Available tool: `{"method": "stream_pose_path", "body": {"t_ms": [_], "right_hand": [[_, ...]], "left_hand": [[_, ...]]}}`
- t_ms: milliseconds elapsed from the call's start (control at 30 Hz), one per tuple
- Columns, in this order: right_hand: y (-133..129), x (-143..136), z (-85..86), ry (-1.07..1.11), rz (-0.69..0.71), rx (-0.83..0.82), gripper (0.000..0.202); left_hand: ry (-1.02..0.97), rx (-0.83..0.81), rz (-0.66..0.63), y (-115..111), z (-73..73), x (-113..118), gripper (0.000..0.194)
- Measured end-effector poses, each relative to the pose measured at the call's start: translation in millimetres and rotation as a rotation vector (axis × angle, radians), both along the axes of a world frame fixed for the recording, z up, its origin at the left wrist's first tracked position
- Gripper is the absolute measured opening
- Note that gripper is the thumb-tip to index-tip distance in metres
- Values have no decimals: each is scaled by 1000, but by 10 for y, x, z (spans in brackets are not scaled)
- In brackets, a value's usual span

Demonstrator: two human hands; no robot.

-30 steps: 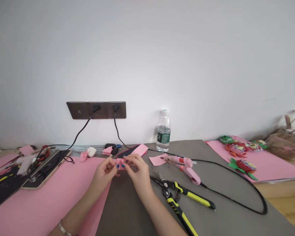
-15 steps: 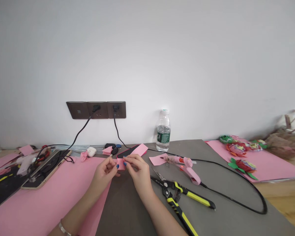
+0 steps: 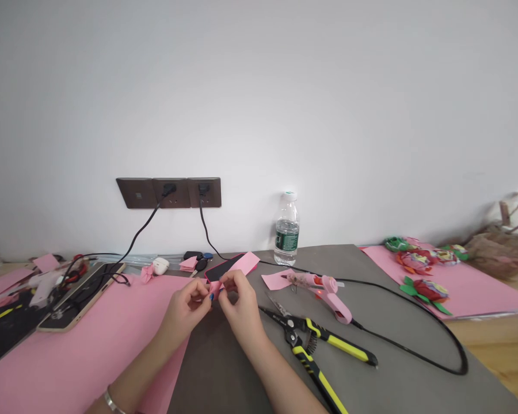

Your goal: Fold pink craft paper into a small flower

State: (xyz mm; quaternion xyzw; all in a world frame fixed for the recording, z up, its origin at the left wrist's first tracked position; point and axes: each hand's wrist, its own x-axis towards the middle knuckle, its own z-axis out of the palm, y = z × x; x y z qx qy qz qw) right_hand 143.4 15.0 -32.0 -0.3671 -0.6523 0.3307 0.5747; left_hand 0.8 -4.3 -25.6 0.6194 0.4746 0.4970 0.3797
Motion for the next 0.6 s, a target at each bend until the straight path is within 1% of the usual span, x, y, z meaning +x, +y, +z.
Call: {"method": "stream_pose_path", "body": {"t_ms": [233,333,467,600], "right_hand": [[14,27,-36,1,-59,-53,23],[25,48,-35,19,-85,-81,26],[50,74,-28,90,-53,-158,23],[70,80,-48,156,-26,-192,22]], "left_hand": [[-82,-62,17,-7,21,7,19],[-176,-108,18,6,29,8,23],[-329,-189,-20,27,56,4,24],[-362,-236,-48,20,79,1,27]]}}
